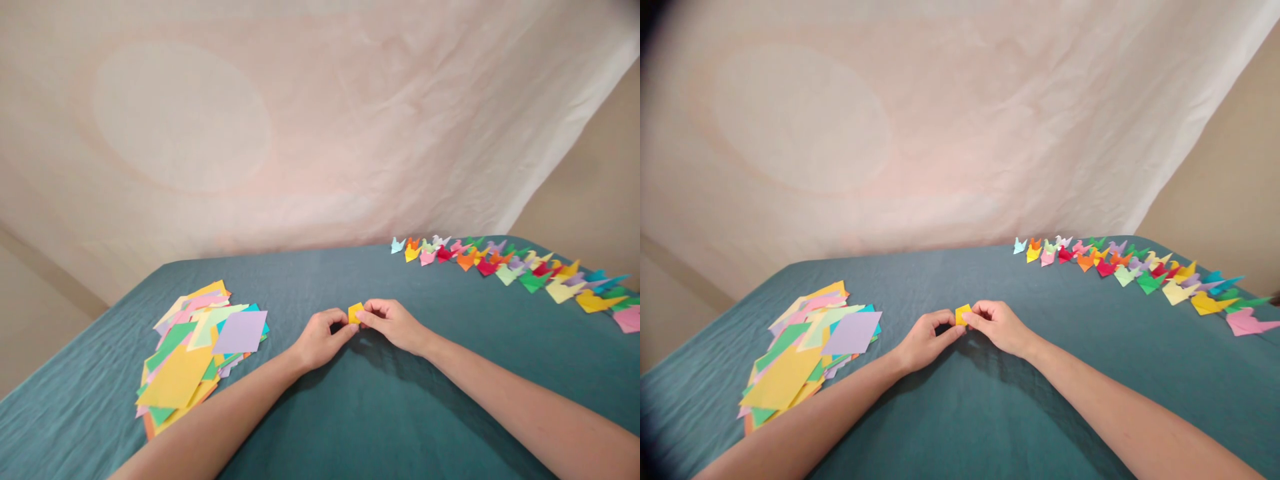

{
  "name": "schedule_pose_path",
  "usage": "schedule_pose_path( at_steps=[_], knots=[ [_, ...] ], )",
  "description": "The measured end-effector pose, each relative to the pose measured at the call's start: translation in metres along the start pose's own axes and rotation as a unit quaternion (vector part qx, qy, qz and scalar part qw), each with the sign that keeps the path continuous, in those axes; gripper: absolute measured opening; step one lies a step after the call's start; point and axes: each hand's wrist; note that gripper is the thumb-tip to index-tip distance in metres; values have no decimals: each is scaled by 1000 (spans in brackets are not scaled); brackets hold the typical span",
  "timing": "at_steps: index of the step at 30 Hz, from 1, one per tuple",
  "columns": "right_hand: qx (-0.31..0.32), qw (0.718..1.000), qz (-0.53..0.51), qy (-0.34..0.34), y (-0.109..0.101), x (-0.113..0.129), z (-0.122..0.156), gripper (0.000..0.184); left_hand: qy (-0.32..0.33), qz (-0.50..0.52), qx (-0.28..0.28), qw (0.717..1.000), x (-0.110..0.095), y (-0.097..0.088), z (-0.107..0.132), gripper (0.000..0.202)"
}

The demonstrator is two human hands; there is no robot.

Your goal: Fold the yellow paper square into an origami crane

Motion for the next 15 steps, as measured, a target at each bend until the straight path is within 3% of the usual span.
schedule_pose_path(
  at_steps=[5,15],
  knots=[
    [-29,997,-67,3,-1,4,0,42,-17,0,-18,1000,3,1,-1,27],
    [-14,999,-29,-21,-3,4,-2,29,-9,-17,-25,1000,0,1,-2,22]
  ],
)
Point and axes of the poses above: each hand's wrist, its own z-axis away from the middle knuckle, its own y-axis out of the palm, x = y × z, and after that the axes turned 2 degrees about -y, right-handed
